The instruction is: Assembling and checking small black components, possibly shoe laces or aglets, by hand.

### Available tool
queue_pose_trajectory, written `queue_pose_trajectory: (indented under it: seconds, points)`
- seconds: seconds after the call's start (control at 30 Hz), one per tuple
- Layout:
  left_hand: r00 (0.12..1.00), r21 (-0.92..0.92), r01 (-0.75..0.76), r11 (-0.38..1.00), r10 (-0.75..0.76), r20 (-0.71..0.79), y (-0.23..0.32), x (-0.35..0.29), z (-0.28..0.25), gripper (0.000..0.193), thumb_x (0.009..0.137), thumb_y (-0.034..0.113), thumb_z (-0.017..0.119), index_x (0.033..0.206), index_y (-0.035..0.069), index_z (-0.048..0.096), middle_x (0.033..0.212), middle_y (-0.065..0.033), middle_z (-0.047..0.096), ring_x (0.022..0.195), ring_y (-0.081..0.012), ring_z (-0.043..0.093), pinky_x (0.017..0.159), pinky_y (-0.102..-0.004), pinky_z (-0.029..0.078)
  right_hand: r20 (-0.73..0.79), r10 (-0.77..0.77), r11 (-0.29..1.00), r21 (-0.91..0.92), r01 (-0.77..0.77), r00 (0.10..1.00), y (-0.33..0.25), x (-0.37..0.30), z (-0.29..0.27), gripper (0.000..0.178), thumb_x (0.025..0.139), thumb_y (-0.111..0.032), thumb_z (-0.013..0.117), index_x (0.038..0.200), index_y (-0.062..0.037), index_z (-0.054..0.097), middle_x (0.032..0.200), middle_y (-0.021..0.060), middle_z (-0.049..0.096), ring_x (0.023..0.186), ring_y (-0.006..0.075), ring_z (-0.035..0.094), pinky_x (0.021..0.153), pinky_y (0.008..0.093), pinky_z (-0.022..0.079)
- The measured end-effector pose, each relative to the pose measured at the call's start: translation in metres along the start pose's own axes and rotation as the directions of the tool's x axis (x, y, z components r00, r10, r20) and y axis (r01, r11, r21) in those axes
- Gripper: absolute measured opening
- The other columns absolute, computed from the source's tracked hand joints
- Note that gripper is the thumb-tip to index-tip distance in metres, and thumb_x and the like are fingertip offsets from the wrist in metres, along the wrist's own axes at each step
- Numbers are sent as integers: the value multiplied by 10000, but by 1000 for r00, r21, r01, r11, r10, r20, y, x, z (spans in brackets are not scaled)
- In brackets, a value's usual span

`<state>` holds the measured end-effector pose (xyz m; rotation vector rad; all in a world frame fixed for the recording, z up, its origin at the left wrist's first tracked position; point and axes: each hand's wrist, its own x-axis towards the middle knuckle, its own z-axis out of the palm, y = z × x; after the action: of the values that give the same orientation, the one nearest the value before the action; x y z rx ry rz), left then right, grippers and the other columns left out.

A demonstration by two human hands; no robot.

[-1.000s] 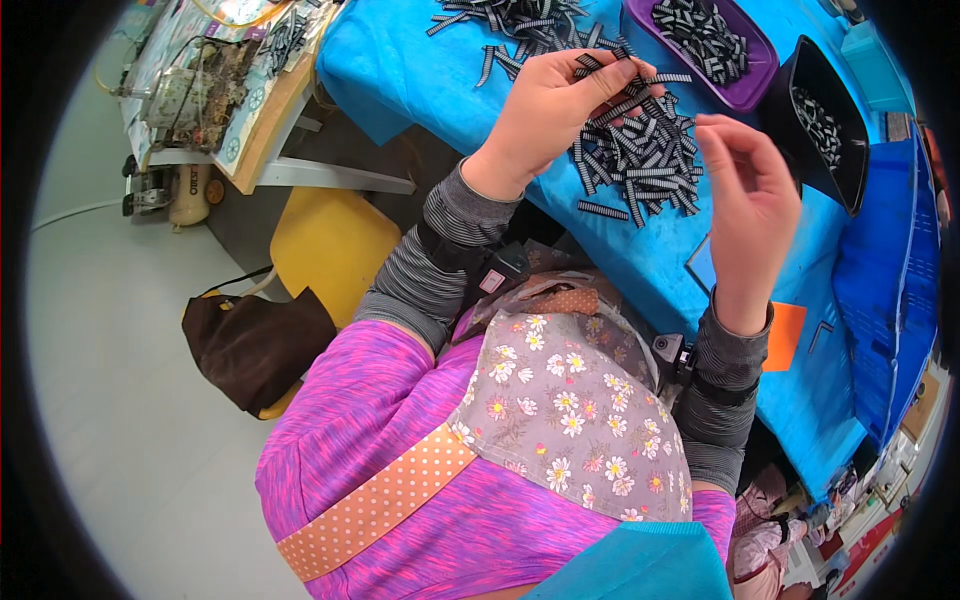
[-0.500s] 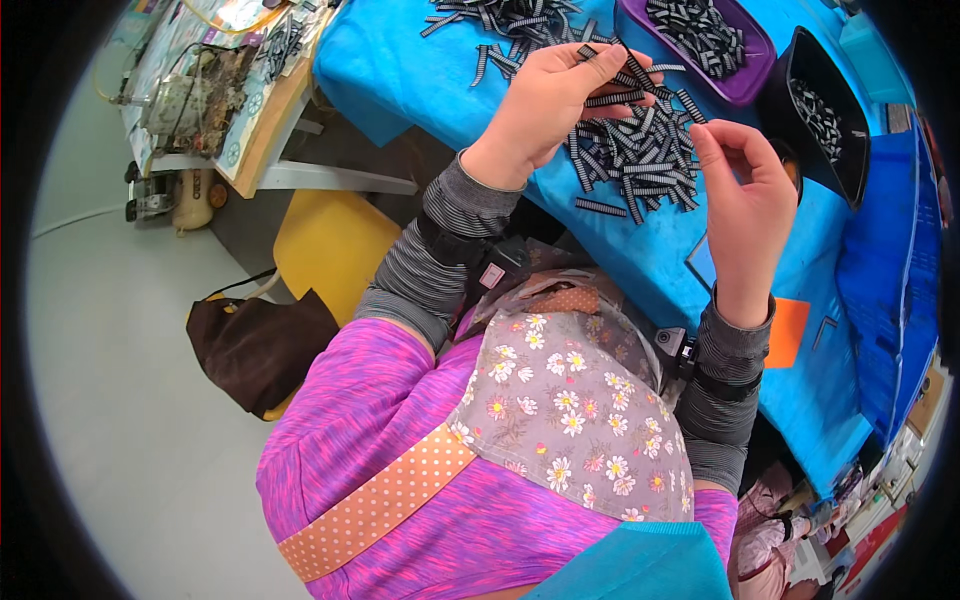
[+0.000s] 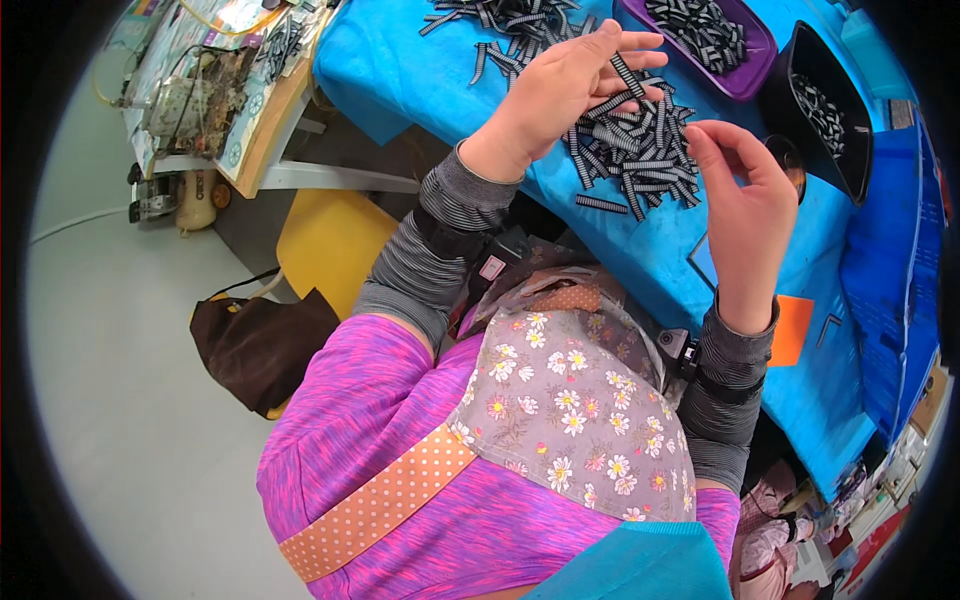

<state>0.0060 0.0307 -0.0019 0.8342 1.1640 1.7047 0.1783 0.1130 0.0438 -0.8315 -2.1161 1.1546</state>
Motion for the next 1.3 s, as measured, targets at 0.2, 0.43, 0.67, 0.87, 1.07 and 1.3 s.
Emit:
queue_pose_trajectory:
  seconds: [0.2, 0.43, 0.67, 0.87, 1.07, 1.3]
  points:
    - [981, 236, -174, 956, 190, -48, -7, 9, -1, 386, 1019, 323, 498, 1287, 62, 594, 1211, -90, 655, 1004, -177, 666, 810, -289, 507, 46, -11, 1000, 14, 10, 999, -8, -6, -7, 126, 886, -84, 697, 937, 32, 689, 794, 47, 682, 744, 89, 619, 703, 224, 485]
    - [839, 883, -235, 407, 543, -27, 4, -3, -19, 132, 836, 103, 715, 954, 44, 708, 853, -79, 676, 761, -162, 637, 663, -274, 497, 92, -10, 996, -85, 18, 996, -1, -10, -14, 124, 865, -86, 716, 887, 27, 668, 754, 36, 654, 698, 77, 583, 665, 219, 459]
    - [935, 882, -334, 333, 232, 267, 2, -40, -10, 143, 815, 164, 722, 933, 82, 714, 867, -64, 679, 830, -236, 638, 741, -336, 511, 170, 71, 996, -65, -61, 983, 10, -15, -13, 140, 851, -85, 728, 869, 29, 649, 718, 35, 632, 678, 79, 562, 638, 225, 451]
    - [927, 894, -353, 278, 235, 293, -16, -35, -9, 118, 814, 173, 704, 903, 95, 701, 875, -48, 653, 851, -257, 626, 747, -373, 509, 190, 73, 994, -88, -57, 979, 7, -16, -13, 143, 844, -83, 734, 860, 29, 645, 709, 47, 628, 661, 89, 562, 622, 231, 454]
    - [924, 896, -372, 243, 188, 333, -13, -32, -4, 82, 827, 146, 660, 853, 70, 646, 832, -55, 616, 843, -268, 619, 725, -369, 507, 190, 60, 993, -108, -40, 980, 8, -17, -15, 150, 839, -87, 738, 857, 29, 644, 713, 57, 633, 654, 99, 567, 619, 238, 457]
    - [940, 845, -340, 413, 139, 311, -5, -33, -10, 115, 858, 111, 617, 928, 33, 570, 838, -97, 581, 793, -255, 597, 709, -344, 489, 195, 31, 992, -123, -7, 980, 5, -17, -14, 139, 841, -82, 729, 856, 28, 644, 720, 61, 638, 665, 107, 577, 630, 247, 462]
